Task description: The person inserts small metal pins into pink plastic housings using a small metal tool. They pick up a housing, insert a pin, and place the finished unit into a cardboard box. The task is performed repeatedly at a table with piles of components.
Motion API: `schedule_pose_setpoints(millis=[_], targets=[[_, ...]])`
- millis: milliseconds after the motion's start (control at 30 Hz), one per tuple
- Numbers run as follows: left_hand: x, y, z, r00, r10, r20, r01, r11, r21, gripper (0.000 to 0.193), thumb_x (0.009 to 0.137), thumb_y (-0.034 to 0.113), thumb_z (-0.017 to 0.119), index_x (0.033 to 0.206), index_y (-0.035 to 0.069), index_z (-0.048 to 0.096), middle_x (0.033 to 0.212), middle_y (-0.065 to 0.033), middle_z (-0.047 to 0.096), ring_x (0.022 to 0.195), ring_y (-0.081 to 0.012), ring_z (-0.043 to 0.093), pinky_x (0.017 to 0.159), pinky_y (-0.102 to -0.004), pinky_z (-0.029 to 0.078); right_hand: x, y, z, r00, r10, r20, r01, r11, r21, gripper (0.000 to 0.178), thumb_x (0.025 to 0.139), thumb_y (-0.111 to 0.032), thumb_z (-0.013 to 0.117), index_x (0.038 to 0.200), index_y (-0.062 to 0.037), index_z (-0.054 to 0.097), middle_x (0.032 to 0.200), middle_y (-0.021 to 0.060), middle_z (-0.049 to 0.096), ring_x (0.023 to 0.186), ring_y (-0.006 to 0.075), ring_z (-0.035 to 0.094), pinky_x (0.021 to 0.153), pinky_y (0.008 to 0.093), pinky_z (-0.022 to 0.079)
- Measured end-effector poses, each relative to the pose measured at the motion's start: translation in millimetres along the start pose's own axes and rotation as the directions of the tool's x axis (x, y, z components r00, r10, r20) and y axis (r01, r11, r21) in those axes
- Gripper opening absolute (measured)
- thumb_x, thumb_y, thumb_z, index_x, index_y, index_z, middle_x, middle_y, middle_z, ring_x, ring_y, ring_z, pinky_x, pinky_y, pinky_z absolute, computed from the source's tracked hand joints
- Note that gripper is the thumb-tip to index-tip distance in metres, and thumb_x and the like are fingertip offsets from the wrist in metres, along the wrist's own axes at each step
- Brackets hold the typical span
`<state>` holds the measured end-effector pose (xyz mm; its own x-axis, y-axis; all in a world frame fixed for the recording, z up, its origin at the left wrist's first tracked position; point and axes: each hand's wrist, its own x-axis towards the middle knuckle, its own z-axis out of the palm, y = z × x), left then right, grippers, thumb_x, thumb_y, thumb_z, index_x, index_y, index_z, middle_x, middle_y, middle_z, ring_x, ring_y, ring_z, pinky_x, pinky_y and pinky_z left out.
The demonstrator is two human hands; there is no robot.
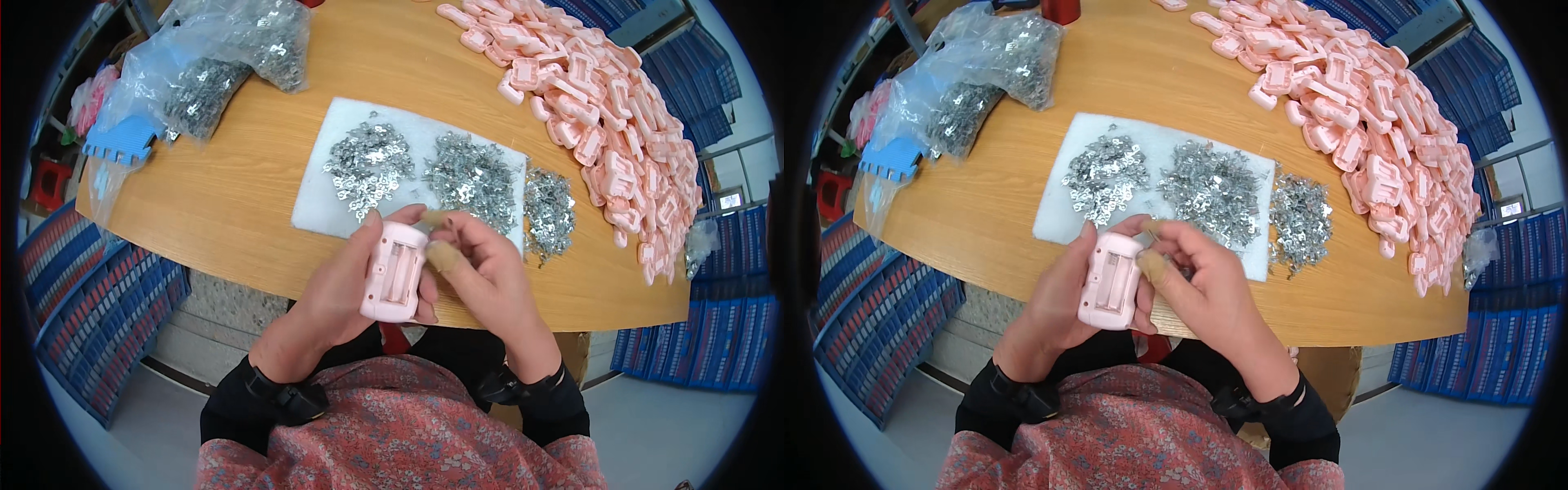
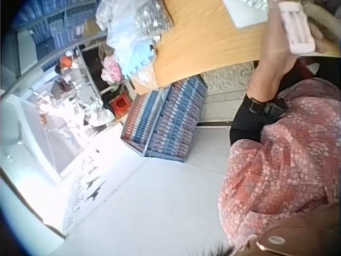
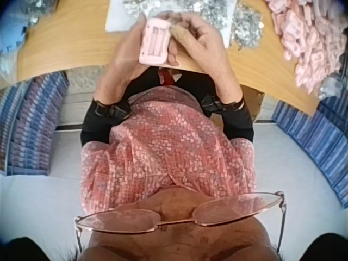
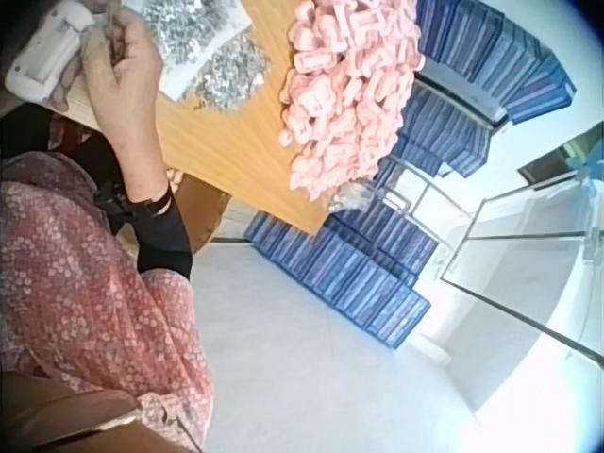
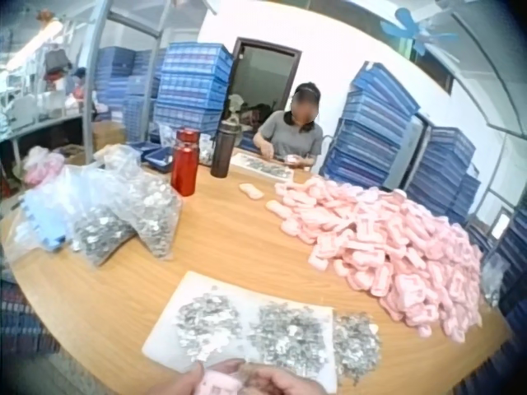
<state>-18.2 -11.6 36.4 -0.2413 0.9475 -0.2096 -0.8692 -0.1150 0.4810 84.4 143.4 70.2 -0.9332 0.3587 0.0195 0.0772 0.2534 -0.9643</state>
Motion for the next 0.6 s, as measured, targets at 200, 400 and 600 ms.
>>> schedule_pose_setpoints(millis=[200, 400, 600], targets=[[-4.3, -6.5, 8.1, 0.968, 0.125, -0.219, -0.033, 0.923, 0.383, 0.051, 0.107, 0.038, 0.031, 0.147, 0.008, 0.036, 0.104, -0.0103, 0.065, 0.085, -0.0195, 0.067, 0.077, -0.0327, 0.056, 0.7, -3.3, -8.2, 0.931, 0.306, 0.199, -0.358, 0.873, 0.331, 0.021, 0.098, -0.013, 0.061, 0.113, 0.0013, 0.062, 0.089, -0.0016, 0.064, 0.072, 0.0017, 0.055, 0.062, 0.0184, 0.045], [-14.2, 6.0, 18.6, 0.936, 0.35, -0.028, -0.137, 0.439, 0.888, 0.038, 0.096, 0.005, 0.055, 0.133, 0.001, 0.054, 0.099, -0.0029, 0.062, 0.08, -0.0105, 0.062, 0.072, -0.0266, 0.052, -6.0, 1.7, -7.3, 0.932, 0.304, 0.2, -0.351, 0.894, 0.279, 0.019, 0.097, -0.014, 0.063, 0.109, 0.0007, 0.063, 0.089, -0.0013, 0.064, 0.072, 0.0027, 0.055, 0.061, 0.0196, 0.046], [-12.3, 7.2, 22.3, 0.922, 0.385, 0.043, -0.109, 0.153, 0.982, 0.033, 0.092, 0.006, 0.056, 0.125, -0.003, 0.059, 0.091, -0.0063, 0.062, 0.075, -0.0124, 0.061, 0.067, -0.0285, 0.051, -10.1, -0.5, -6.9, 0.933, 0.294, 0.207, -0.343, 0.902, 0.263, 0.017, 0.098, -0.014, 0.062, 0.106, 0.0005, 0.063, 0.087, -0.0021, 0.062, 0.07, 0.0024, 0.053, 0.06, 0.0198, 0.045]])
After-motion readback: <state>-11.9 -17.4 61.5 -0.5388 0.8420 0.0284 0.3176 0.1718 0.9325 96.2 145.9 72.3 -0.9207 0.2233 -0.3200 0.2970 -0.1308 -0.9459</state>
